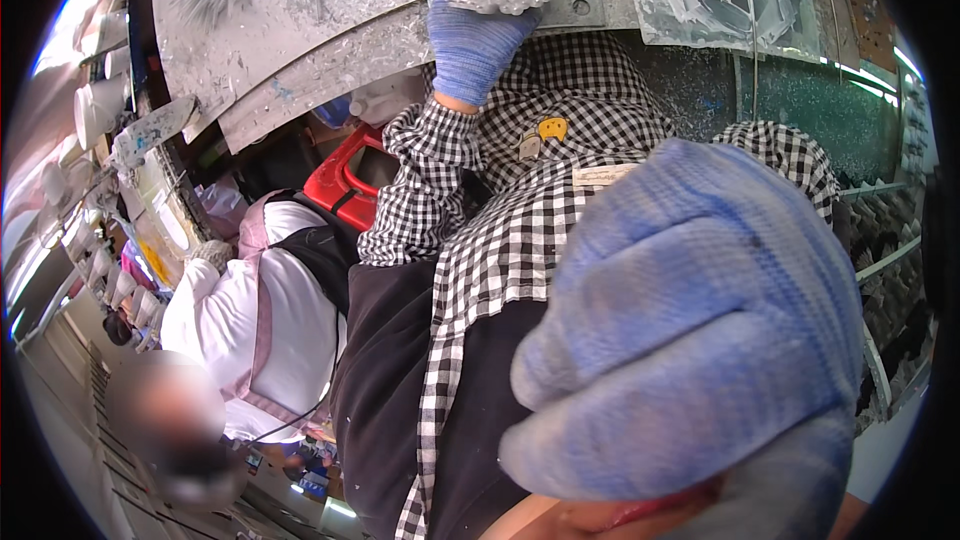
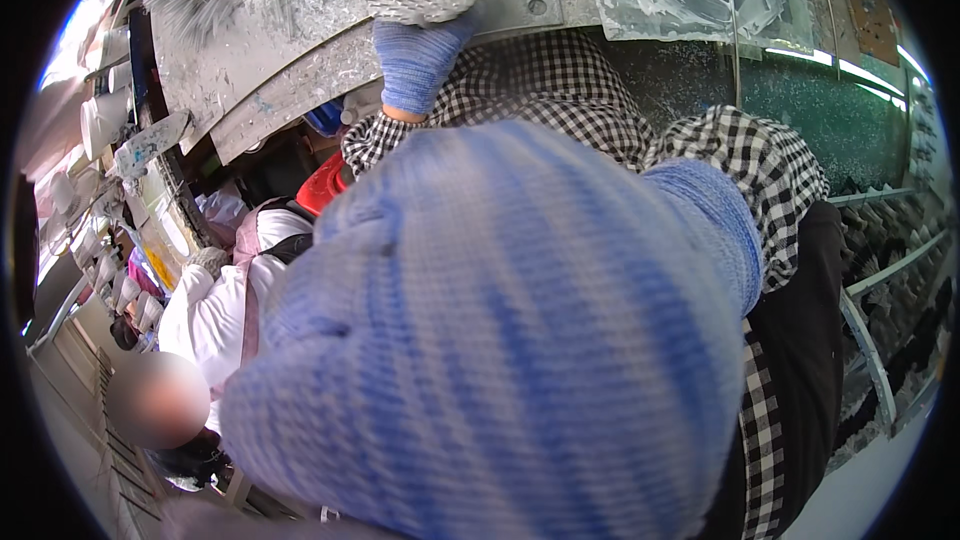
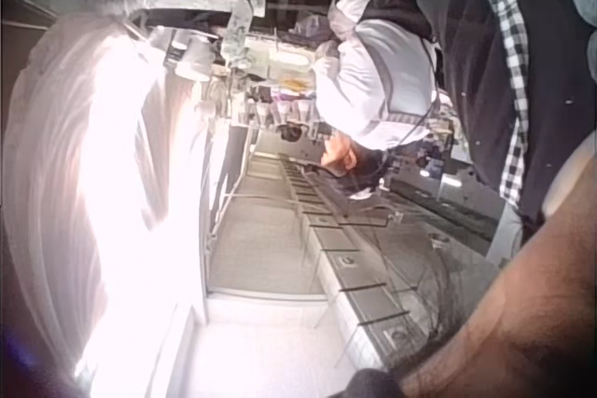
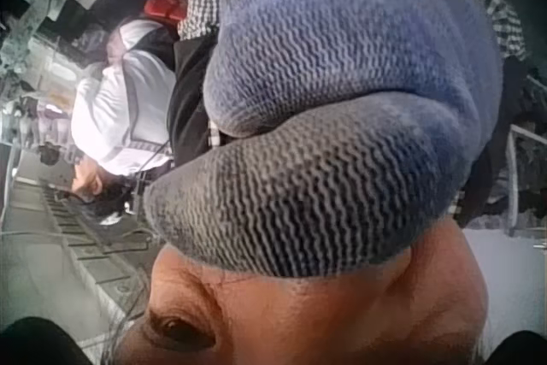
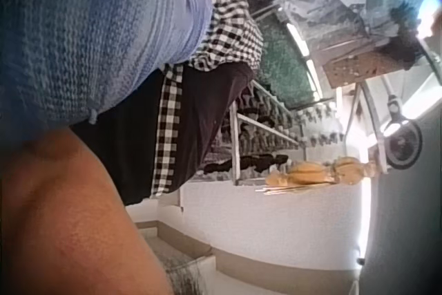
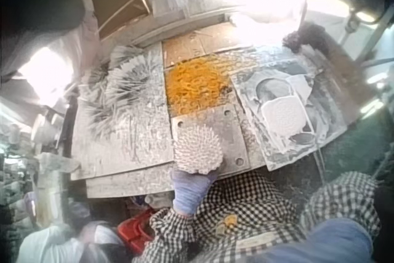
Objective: Assembling brushes by dipping bunches of bristles into adhesive and inserting them into holders.
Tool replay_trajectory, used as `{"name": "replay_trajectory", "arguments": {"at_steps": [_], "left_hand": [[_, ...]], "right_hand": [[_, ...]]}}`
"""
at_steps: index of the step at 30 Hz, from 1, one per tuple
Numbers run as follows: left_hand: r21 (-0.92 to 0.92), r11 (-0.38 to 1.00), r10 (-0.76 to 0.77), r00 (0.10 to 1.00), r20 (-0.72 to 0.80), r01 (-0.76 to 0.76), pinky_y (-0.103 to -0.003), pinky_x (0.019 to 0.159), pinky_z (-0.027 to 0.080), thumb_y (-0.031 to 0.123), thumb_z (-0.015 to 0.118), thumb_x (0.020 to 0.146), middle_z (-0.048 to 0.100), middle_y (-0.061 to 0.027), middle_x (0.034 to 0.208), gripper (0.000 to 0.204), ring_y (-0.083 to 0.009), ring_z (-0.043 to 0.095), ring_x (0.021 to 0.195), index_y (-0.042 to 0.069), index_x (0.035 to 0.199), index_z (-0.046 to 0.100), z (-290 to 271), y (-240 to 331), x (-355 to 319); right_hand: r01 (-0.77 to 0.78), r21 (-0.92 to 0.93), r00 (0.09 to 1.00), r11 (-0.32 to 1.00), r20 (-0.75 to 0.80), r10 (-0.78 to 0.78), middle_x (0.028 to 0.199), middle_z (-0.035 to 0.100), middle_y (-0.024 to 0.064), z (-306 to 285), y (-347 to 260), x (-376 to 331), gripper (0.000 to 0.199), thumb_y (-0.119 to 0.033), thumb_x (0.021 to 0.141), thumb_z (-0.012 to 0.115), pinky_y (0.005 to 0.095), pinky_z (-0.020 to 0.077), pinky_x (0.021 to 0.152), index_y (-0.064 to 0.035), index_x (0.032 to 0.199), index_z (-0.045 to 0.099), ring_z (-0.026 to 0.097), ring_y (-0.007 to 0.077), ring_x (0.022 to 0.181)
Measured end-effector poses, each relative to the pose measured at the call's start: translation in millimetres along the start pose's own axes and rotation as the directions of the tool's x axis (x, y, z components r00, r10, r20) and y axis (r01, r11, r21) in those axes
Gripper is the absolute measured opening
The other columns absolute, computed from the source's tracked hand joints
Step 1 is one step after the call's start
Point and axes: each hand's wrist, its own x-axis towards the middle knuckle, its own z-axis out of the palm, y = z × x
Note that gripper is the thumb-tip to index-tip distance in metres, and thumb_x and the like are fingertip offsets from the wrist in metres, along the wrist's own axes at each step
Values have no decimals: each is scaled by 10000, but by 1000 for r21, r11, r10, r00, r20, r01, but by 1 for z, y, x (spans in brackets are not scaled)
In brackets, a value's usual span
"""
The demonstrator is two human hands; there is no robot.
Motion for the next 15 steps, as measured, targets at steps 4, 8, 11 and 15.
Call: {"name": "replay_trajectory", "arguments": {"at_steps": [4,8,11,15], "left_hand": [[-427,901,-93,995,-27,73,-330,992,557,316,827,833,674,-90,1315,623,-233,665,1158,42,1333,576,-2,-10,-12],[-97,992,79,997,-15,-80,-361,997,533,346,655,984,723,-101,1191,458,-266,691,1060,26,1308,612,-5,18,-10],[-319,947,-38,999,13,41,-329,976,571,231,835,822,713,-100,1176,652,-191,678,1095,45,1358,513,-3,10,-6],[-237,968,-69,997,41,77,-372,895,587,334,899,742,683,-108,1151,788,-239,686,986,14,1349,510,-6,-10,7]], "right_hand": [[294,657,925,694,-379,-33,839,681,-43,24,-1,12,123,-313,982,624,248,521,620,-203,942,662,635,92,746],[783,57,577,-619,-438,689,863,680,-61,85,-22,59,99,-344,981,636,265,552,655,-247,977,659,654,124,793],[876,-106,355,-470,-519,778,897,697,6,104,-53,83,172,-321,989,639,300,579,638,-174,1073,669,692,189,853],[940,212,341,-267,-586,735,1102,690,15,104,-101,105,272,-221,908,709,346,587,813,-154,1169,671,675,187,1024]]}}
